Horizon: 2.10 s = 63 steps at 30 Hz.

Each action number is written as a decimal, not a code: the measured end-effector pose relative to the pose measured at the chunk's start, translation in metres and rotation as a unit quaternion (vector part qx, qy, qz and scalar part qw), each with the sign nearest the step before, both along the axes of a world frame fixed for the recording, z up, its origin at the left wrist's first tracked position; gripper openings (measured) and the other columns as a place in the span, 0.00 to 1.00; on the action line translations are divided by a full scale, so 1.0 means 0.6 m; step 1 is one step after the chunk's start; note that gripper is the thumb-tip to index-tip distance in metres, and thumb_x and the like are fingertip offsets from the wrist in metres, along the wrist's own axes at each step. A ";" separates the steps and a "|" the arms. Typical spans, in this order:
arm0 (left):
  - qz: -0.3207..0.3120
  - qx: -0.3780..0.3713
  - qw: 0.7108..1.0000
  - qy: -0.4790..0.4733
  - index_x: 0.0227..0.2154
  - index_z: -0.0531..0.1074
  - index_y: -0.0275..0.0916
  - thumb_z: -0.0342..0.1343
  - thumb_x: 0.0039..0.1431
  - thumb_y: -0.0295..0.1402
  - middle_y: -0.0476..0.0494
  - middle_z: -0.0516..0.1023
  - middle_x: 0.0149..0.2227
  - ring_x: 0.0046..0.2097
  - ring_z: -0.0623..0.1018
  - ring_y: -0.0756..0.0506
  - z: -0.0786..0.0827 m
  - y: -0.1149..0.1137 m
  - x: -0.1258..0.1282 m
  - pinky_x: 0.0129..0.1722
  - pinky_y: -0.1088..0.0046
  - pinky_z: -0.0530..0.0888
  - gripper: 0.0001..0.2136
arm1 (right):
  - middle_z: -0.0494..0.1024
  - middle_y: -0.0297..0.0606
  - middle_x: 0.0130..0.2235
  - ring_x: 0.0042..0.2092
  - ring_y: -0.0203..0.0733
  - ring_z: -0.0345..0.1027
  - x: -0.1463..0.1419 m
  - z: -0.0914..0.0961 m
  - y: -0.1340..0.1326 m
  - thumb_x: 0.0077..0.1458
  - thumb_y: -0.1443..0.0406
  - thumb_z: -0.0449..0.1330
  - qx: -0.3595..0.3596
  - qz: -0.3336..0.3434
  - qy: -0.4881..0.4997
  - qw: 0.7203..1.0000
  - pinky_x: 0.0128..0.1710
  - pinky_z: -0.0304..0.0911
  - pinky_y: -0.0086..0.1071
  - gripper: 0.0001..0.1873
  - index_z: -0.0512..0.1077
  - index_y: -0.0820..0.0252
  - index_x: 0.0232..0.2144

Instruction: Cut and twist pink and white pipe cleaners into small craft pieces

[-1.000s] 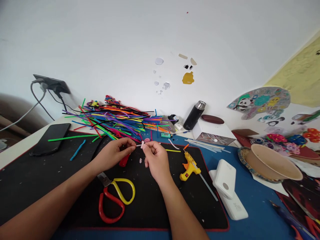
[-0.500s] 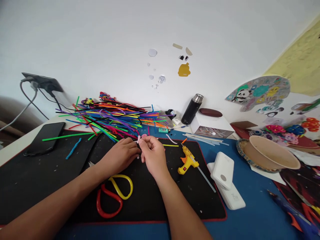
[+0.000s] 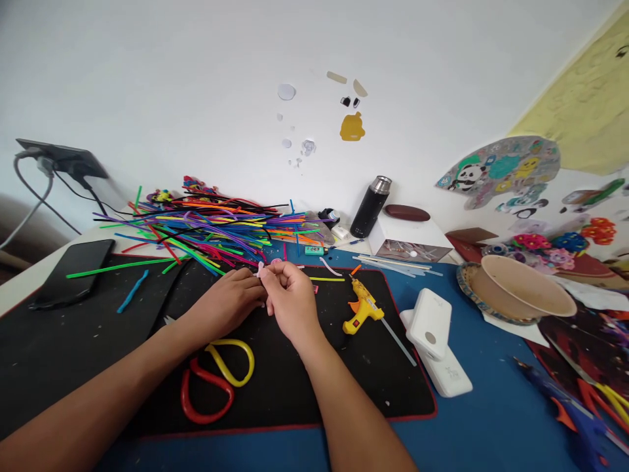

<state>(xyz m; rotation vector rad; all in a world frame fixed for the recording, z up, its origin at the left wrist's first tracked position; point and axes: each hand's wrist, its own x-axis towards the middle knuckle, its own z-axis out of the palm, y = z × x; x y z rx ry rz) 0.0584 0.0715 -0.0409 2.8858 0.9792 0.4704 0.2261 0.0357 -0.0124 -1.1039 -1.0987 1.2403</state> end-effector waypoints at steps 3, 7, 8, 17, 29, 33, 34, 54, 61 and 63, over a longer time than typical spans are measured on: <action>-0.009 -0.011 1.000 -0.003 0.37 0.79 0.42 0.54 0.70 0.27 0.43 0.80 0.37 0.42 0.71 0.40 0.003 0.001 -0.002 0.44 0.61 0.65 0.08 | 0.65 0.23 0.17 0.16 0.31 0.56 0.000 -0.001 0.000 0.57 0.50 0.66 0.002 0.004 0.000 1.000 0.18 0.52 0.27 0.18 0.72 0.57 0.32; -0.012 -0.012 1.000 -0.008 0.37 0.79 0.42 0.53 0.71 0.28 0.43 0.81 0.36 0.42 0.72 0.40 0.005 0.002 -0.004 0.43 0.61 0.64 0.10 | 0.66 0.23 0.17 0.16 0.31 0.56 -0.001 -0.003 0.000 0.58 0.50 0.66 0.008 0.007 -0.009 1.000 0.18 0.52 0.27 0.17 0.72 0.57 0.32; -0.013 -0.011 1.000 -0.010 0.37 0.79 0.42 0.54 0.71 0.28 0.43 0.80 0.36 0.42 0.72 0.40 0.005 0.002 -0.005 0.42 0.61 0.64 0.10 | 0.66 0.23 0.17 0.16 0.31 0.57 -0.001 -0.003 0.000 0.58 0.50 0.66 0.008 0.007 -0.011 1.000 0.18 0.52 0.27 0.17 0.72 0.57 0.32; -0.008 -0.016 1.000 -0.005 0.34 0.79 0.41 0.54 0.70 0.27 0.42 0.80 0.37 0.43 0.73 0.40 0.007 0.006 -0.017 0.43 0.62 0.66 0.10 | 0.66 0.23 0.17 0.16 0.32 0.57 -0.002 -0.003 -0.002 0.58 0.51 0.65 0.001 0.004 -0.024 1.000 0.19 0.53 0.27 0.16 0.72 0.57 0.32; 0.037 -0.011 0.999 0.034 0.39 0.79 0.41 0.62 0.66 0.32 0.41 0.80 0.40 0.47 0.73 0.37 0.009 -0.003 -0.010 0.47 0.59 0.68 0.03 | 0.66 0.23 0.18 0.16 0.31 0.57 -0.003 -0.004 -0.001 0.58 0.51 0.65 0.002 0.006 -0.011 1.000 0.17 0.52 0.27 0.16 0.72 0.57 0.31; 0.035 -0.026 0.999 0.021 0.39 0.79 0.41 0.62 0.65 0.32 0.41 0.80 0.40 0.47 0.72 0.37 0.003 -0.003 -0.009 0.47 0.59 0.68 0.02 | 0.66 0.23 0.18 0.16 0.31 0.57 -0.004 -0.005 -0.001 0.58 0.52 0.65 0.002 0.010 -0.008 1.000 0.17 0.52 0.26 0.15 0.72 0.57 0.32; 0.033 -0.032 0.999 0.015 0.38 0.79 0.41 0.62 0.65 0.32 0.42 0.80 0.40 0.47 0.72 0.38 0.003 -0.002 -0.008 0.47 0.60 0.68 0.02 | 0.66 0.23 0.18 0.16 0.31 0.57 -0.003 -0.005 -0.002 0.58 0.52 0.65 0.003 0.009 -0.009 1.000 0.17 0.52 0.26 0.15 0.72 0.57 0.32; 0.143 -0.390 0.774 -0.478 0.29 0.77 0.38 0.70 0.52 0.50 0.49 0.78 0.29 0.31 0.73 0.48 0.033 0.016 -0.029 0.34 0.73 0.69 0.19 | 0.64 0.22 0.17 0.16 0.31 0.56 -0.004 -0.004 -0.004 0.58 0.50 0.64 -0.004 -0.002 -0.040 0.999 0.17 0.52 0.26 0.17 0.72 0.58 0.33; 0.143 -0.399 0.766 -0.484 0.31 0.81 0.38 0.72 0.51 0.50 0.44 0.82 0.33 0.34 0.76 0.45 0.031 0.017 -0.028 0.37 0.70 0.72 0.19 | 0.64 0.22 0.18 0.16 0.30 0.56 -0.007 -0.011 -0.003 0.60 0.53 0.63 0.003 -0.006 -0.058 0.998 0.17 0.51 0.26 0.15 0.72 0.59 0.33; 0.138 -0.399 0.765 -0.487 0.32 0.81 0.38 0.72 0.50 0.50 0.44 0.82 0.33 0.34 0.77 0.45 0.032 0.016 -0.028 0.36 0.70 0.72 0.19 | 0.64 0.23 0.19 0.16 0.30 0.57 -0.008 -0.012 -0.004 0.61 0.54 0.62 0.009 -0.009 -0.071 0.997 0.17 0.50 0.26 0.14 0.73 0.59 0.34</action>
